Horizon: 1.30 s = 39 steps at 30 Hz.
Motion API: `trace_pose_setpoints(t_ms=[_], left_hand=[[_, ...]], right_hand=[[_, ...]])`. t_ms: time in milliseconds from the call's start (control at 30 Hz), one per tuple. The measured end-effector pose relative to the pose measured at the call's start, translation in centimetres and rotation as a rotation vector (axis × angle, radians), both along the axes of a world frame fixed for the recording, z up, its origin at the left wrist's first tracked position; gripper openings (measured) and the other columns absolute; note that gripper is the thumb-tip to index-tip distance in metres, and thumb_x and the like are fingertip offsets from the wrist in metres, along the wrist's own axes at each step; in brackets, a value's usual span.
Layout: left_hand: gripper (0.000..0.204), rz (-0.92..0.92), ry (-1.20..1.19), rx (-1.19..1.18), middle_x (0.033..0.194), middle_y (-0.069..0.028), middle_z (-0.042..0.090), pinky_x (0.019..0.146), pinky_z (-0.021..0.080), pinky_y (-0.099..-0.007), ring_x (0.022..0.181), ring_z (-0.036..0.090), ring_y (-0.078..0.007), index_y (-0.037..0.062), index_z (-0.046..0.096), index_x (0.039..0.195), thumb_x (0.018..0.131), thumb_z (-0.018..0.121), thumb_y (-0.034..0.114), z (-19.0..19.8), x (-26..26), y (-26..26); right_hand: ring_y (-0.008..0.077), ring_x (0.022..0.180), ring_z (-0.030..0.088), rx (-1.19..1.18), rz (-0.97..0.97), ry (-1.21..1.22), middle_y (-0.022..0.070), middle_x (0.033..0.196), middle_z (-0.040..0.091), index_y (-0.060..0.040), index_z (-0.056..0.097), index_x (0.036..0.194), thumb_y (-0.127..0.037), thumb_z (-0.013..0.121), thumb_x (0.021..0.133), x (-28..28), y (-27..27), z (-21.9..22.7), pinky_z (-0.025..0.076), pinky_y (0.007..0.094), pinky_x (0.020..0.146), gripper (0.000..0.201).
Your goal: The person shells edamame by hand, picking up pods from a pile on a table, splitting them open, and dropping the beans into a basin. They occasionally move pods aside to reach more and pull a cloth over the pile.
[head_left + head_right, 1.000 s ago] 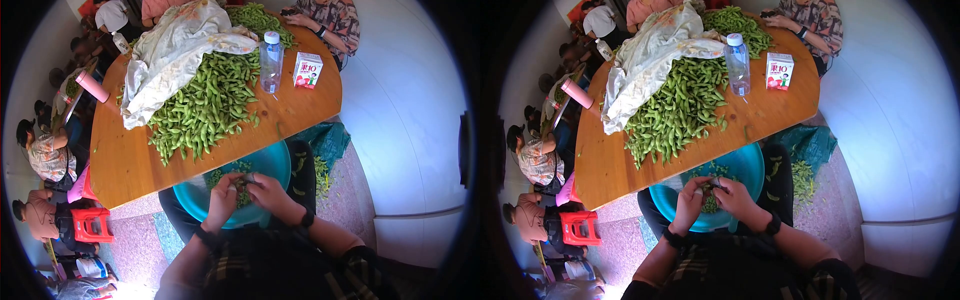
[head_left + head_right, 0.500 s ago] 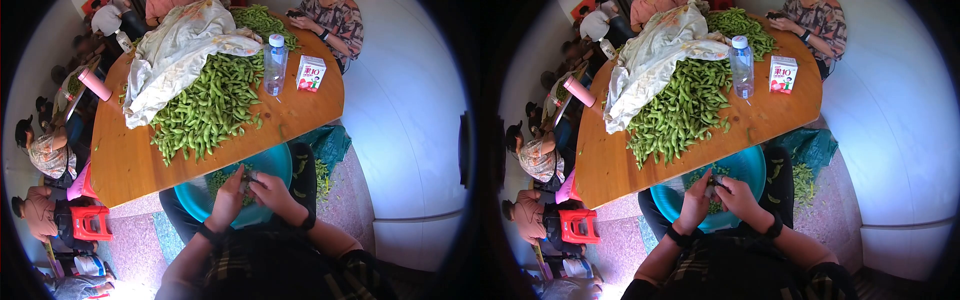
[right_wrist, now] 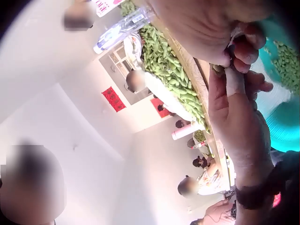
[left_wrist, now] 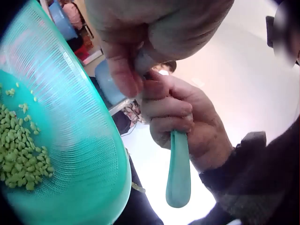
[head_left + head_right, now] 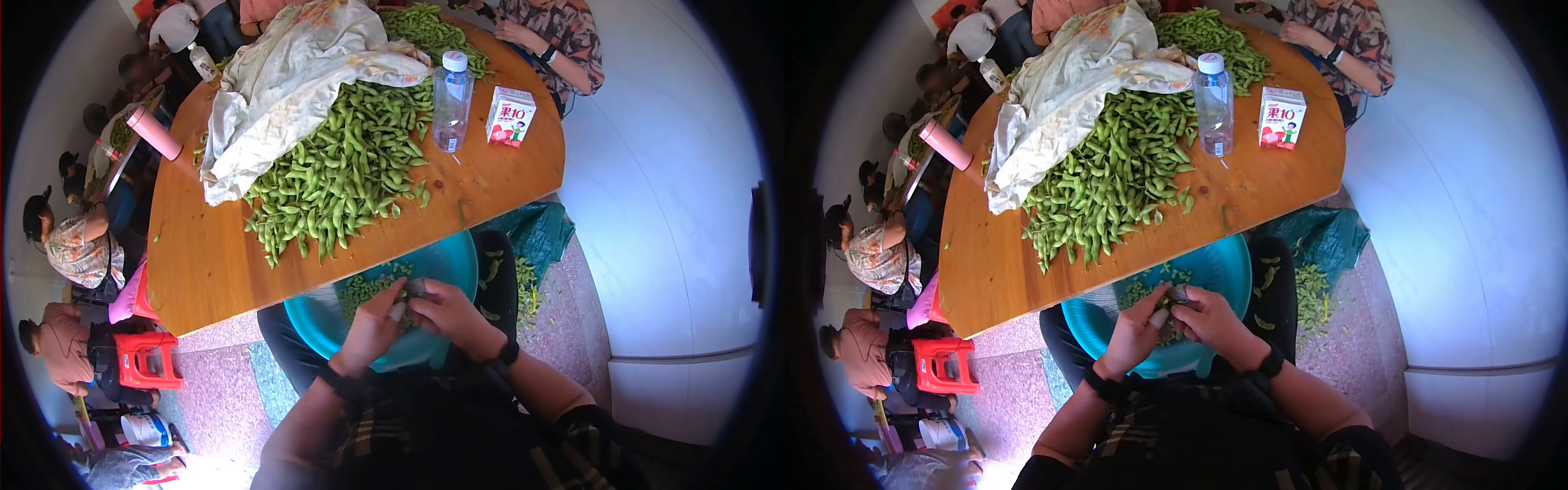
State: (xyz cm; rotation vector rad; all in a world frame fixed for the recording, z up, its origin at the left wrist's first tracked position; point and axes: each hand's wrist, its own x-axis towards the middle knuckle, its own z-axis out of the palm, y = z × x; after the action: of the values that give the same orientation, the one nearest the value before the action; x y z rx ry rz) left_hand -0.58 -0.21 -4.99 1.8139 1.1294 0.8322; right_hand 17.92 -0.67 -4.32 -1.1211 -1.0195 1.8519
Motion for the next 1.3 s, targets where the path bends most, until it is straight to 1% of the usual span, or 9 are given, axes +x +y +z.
trace_pose_setpoints(t_ms=[33, 333, 400, 633, 833, 933, 1000, 1067, 1300], left_hand=[[0.043, -0.058, -0.123, -0.353, 0.094, -0.0089, 0.063, 0.065, 0.051, -0.0297, 0.075, 0.061, -0.0149, -0.0019, 0.047, 0.139, 0.097, 0.050, 0.003, 0.5, -0.4, 0.0], [0.040, 0.064, -0.816, -0.875, 0.095, -0.0033, 0.061, 0.068, 0.046, -0.0227, 0.076, 0.055, -0.0087, 0.0001, 0.047, 0.139, 0.101, 0.047, 0.013, 0.1, -0.6, 0.7], [0.038, 0.037, -0.646, -0.722, 0.097, -0.0039, 0.061, 0.069, 0.045, -0.0222, 0.078, 0.054, -0.0090, 0.0005, 0.048, 0.138, 0.102, 0.046, 0.014, 0.0, -0.3, 0.8], [0.035, 0.023, -0.227, -0.045, 0.098, -0.0026, 0.058, 0.073, 0.045, -0.0224, 0.081, 0.052, -0.0089, 0.0010, 0.048, 0.135, 0.103, 0.042, 0.014, -2.2, 0.3, 0.4], [0.038, -0.019, -0.584, -0.576, 0.100, -0.0122, 0.062, 0.085, 0.048, -0.0325, 0.095, 0.061, -0.0220, -0.0017, 0.046, 0.136, 0.101, 0.045, 0.013, -0.8, -0.2, 0.1], [0.040, 0.128, -0.091, -0.024, 0.097, -0.0134, 0.060, 0.083, 0.048, -0.0308, 0.094, 0.059, -0.0183, -0.0028, 0.045, 0.137, 0.103, 0.046, 0.018, -2.9, 0.7, -0.1], [0.041, 0.166, -0.107, -0.019, 0.092, -0.0132, 0.061, 0.076, 0.049, -0.0280, 0.086, 0.060, -0.0158, -0.0043, 0.046, 0.135, 0.103, 0.048, 0.020, -1.7, 0.9, -0.2], [0.038, 0.116, -0.256, -0.356, 0.084, -0.0130, 0.062, 0.070, 0.050, -0.0300, 0.075, 0.061, -0.0185, -0.0051, 0.050, 0.130, 0.102, 0.049, 0.020, -0.5, 0.8, -0.6], [0.030, 0.220, -0.184, -0.182, 0.076, -0.0054, 0.058, 0.061, 0.047, -0.0267, 0.065, 0.054, -0.0106, -0.0023, 0.055, 0.122, 0.105, 0.044, 0.020, -1.4, 1.1, -0.7]], right_hand=[[0.0057, 0.057, 0.048, -0.001, 0.000, -0.001, 0.0004, 0.075, 0.058, -0.0048, 0.057, 0.098, -0.012, 0.058, 0.093, 0.1, 0.0, -0.1, 0.038, 0.0197, 0.051, 0.008], [0.0051, 0.052, 0.047, -0.070, 0.014, 0.079, 0.0019, 0.073, 0.059, -0.0032, 0.059, 0.099, -0.010, 0.057, 0.095, -0.3, 0.8, -1.3, 0.035, 0.0208, 0.046, 0.008], [0.0060, 0.053, 0.050, 0.482, -0.145, -0.312, 0.0027, 0.074, 0.060, -0.0011, 0.059, 0.100, -0.007, 0.057, 0.094, -1.5, 0.5, -1.8, 0.038, 0.0215, 0.047, 0.009], [0.0051, 0.058, 0.052, 0.123, -0.066, -0.102, 0.0000, 0.074, 0.060, -0.0038, 0.062, 0.110, -0.011, 0.057, 0.094, -1.3, -0.1, 1.0, 0.038, 0.0198, 0.050, 0.018], [0.0063, 0.059, 0.053, 0.020, -0.119, -0.032, 0.0008, 0.077, 0.063, -0.0027, 0.062, 0.113, -0.010, 0.058, 0.093, -1.5, -0.3, -0.5, 0.040, 0.0206, 0.051, 0.021], [0.0072, 0.062, 0.056, 0.511, -0.261, -0.378, 0.0024, 0.081, 0.065, 0.0002, 0.062, 0.112, -0.008, 0.059, 0.093, -2.5, -0.5, -1.5, 0.043, 0.0217, 0.054, 0.021], [0.0156, 0.066, 0.061, 0.701, -0.271, -0.596, 0.0148, 0.074, 0.061, 0.0015, 0.061, 0.104, -0.005, 0.058, 0.091, -2.4, -0.3, -1.5, 0.050, 0.0363, 0.060, 0.015], [0.0139, 0.064, 0.060, 0.644, -0.279, -0.474, 0.0127, 0.074, 0.062, 0.0014, 0.061, 0.104, -0.006, 0.059, 0.092, -2.8, -0.5, -1.5, 0.049, 0.0337, 0.058, 0.015], [0.0052, 0.053, 0.050, 0.057, -0.139, 0.009, 0.0027, 0.077, 0.064, -0.0008, 0.062, 0.102, -0.011, 0.058, 0.095, -2.3, -0.4, 0.8, 0.035, 0.0194, 0.045, 0.013]])
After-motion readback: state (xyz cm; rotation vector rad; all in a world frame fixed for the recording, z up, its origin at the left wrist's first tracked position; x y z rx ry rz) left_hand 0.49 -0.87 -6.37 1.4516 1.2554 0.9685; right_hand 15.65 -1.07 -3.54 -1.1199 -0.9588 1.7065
